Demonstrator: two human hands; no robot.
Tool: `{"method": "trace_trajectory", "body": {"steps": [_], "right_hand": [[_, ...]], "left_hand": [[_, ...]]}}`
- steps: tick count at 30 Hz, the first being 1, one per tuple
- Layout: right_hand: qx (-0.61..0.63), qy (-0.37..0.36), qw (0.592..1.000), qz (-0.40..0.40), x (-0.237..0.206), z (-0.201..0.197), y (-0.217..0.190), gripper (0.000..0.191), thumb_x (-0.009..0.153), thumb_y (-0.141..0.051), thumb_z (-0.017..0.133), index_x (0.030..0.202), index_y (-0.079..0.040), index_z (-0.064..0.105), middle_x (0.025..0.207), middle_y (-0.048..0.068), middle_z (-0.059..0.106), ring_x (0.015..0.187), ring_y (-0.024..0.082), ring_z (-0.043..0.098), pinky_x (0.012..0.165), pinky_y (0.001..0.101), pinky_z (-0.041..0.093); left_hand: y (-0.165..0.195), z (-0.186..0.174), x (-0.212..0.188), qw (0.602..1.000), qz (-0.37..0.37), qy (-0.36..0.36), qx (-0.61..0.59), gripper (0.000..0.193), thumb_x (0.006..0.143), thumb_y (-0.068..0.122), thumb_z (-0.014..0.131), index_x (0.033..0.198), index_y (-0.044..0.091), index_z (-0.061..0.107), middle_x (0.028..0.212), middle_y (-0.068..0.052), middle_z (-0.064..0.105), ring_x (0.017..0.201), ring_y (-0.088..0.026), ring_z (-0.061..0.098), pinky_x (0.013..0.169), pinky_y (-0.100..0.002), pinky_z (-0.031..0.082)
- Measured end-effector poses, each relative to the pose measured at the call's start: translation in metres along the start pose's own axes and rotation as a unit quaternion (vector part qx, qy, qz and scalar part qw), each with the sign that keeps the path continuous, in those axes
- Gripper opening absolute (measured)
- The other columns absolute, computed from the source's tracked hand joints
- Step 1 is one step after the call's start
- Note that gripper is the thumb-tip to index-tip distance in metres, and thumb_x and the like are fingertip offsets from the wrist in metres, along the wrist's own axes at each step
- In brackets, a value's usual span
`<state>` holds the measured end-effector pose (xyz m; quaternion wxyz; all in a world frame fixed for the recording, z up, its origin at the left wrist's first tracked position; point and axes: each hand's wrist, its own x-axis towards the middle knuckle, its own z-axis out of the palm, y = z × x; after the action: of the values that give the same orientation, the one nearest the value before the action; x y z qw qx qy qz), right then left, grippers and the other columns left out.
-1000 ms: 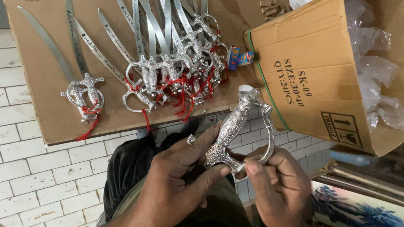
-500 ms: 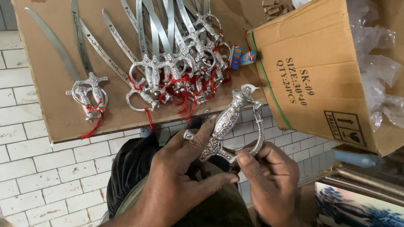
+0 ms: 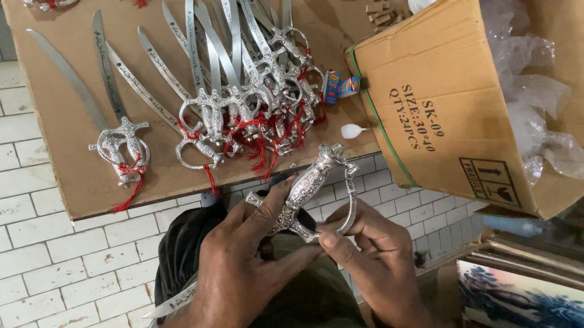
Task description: The person sits at a workbench and ties red decorative cords around the handles of ornamental toy swords, working through a pile one at a time. They also apply glue from a small squeeze bottle to a sword handle and wrap finished swords in plastic before setting them on the table.
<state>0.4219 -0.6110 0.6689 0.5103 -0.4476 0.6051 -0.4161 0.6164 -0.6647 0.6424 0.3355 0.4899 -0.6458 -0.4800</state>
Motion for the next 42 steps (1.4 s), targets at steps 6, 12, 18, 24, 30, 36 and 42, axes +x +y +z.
{"method": "trace_trajectory", "body": {"steps": [6, 12, 18, 24, 30, 36, 42], "right_hand": [[0.022, -0.022, 0.999, -0.011, 0.009, -0.004, -0.002, 0.007, 0.099, -0.002, 0.069, 0.096, 0.005, 0.067, 0.116, 0.011, 0.058, 0.105, 0.014, 0.06, 0.091, 0.0291, 0.051], [0.026, -0.042, 0.999, -0.005, 0.021, -0.022, -0.003, 0.01, 0.099, -0.004, 0.067, 0.097, 0.006, 0.069, 0.123, 0.013, 0.061, 0.105, 0.016, 0.061, 0.088, 0.0304, 0.053], [0.054, -0.064, 0.995, 0.051, 0.027, -0.067, -0.003, 0.013, 0.096, -0.007, 0.067, 0.101, 0.005, 0.069, 0.121, 0.011, 0.062, 0.105, 0.015, 0.061, 0.089, 0.0308, 0.051], [-0.109, -0.116, 0.985, -0.065, 0.037, -0.134, -0.002, 0.015, 0.097, -0.013, 0.074, 0.099, 0.002, 0.075, 0.117, 0.01, 0.063, 0.11, 0.019, 0.061, 0.097, 0.0318, 0.049], [-0.22, -0.11, 0.957, -0.155, 0.048, -0.202, -0.006, 0.033, 0.089, -0.022, 0.078, 0.11, 0.003, 0.073, 0.116, 0.011, 0.066, 0.105, 0.019, 0.065, 0.094, 0.0296, 0.052], [-0.085, -0.053, 0.988, -0.117, 0.06, -0.25, 0.005, 0.033, 0.094, -0.016, 0.074, 0.115, 0.008, 0.066, 0.112, 0.013, 0.064, 0.102, 0.015, 0.061, 0.089, 0.0276, 0.051], [-0.083, -0.027, 0.992, -0.091, 0.067, -0.278, 0.014, 0.016, 0.098, -0.006, 0.069, 0.088, 0.007, 0.07, 0.09, 0.009, 0.07, 0.078, 0.01, 0.061, 0.069, 0.0228, 0.048]], "left_hand": [[0.002, 0.007, 0.003, 0.999, -0.015, 0.03, 0.022, 0.078, 0.066, 0.031, 0.095, 0.136, 0.012, 0.065, 0.075, -0.005, 0.064, 0.052, -0.015, 0.061, 0.048, -0.031, 0.054], [0.01, 0.021, 0.008, 0.997, 0.009, 0.049, 0.06, 0.075, 0.068, 0.035, 0.093, 0.133, 0.012, 0.065, 0.087, -0.009, 0.07, 0.055, -0.02, 0.067, 0.05, -0.035, 0.057], [0.029, 0.059, 0.016, 0.987, 0.041, 0.072, 0.137, 0.08, 0.065, 0.037, 0.093, 0.134, 0.01, 0.064, 0.089, -0.012, 0.068, 0.067, -0.032, 0.068, 0.053, -0.042, 0.055], [0.055, 0.11, 0.028, 0.992, 0.01, 0.087, 0.093, 0.074, 0.067, 0.032, 0.092, 0.131, 0.007, 0.065, 0.099, -0.013, 0.071, 0.064, -0.026, 0.068, 0.055, -0.036, 0.056], [0.081, 0.163, 0.043, 0.993, -0.048, 0.105, 0.026, 0.077, 0.061, 0.025, 0.093, 0.131, 0.007, 0.067, 0.091, -0.009, 0.071, 0.059, -0.017, 0.066, 0.051, -0.031, 0.055], [0.1, 0.207, 0.052, 0.992, -0.077, 0.095, 0.024, 0.078, 0.06, 0.035, 0.097, 0.128, 0.01, 0.068, 0.084, -0.006, 0.07, 0.052, -0.015, 0.062, 0.048, -0.03, 0.054], [0.107, 0.242, 0.062, 0.989, -0.051, 0.127, 0.053, 0.076, 0.062, 0.034, 0.096, 0.129, 0.012, 0.067, 0.083, -0.005, 0.069, 0.049, -0.016, 0.06, 0.047, -0.03, 0.054]]}}
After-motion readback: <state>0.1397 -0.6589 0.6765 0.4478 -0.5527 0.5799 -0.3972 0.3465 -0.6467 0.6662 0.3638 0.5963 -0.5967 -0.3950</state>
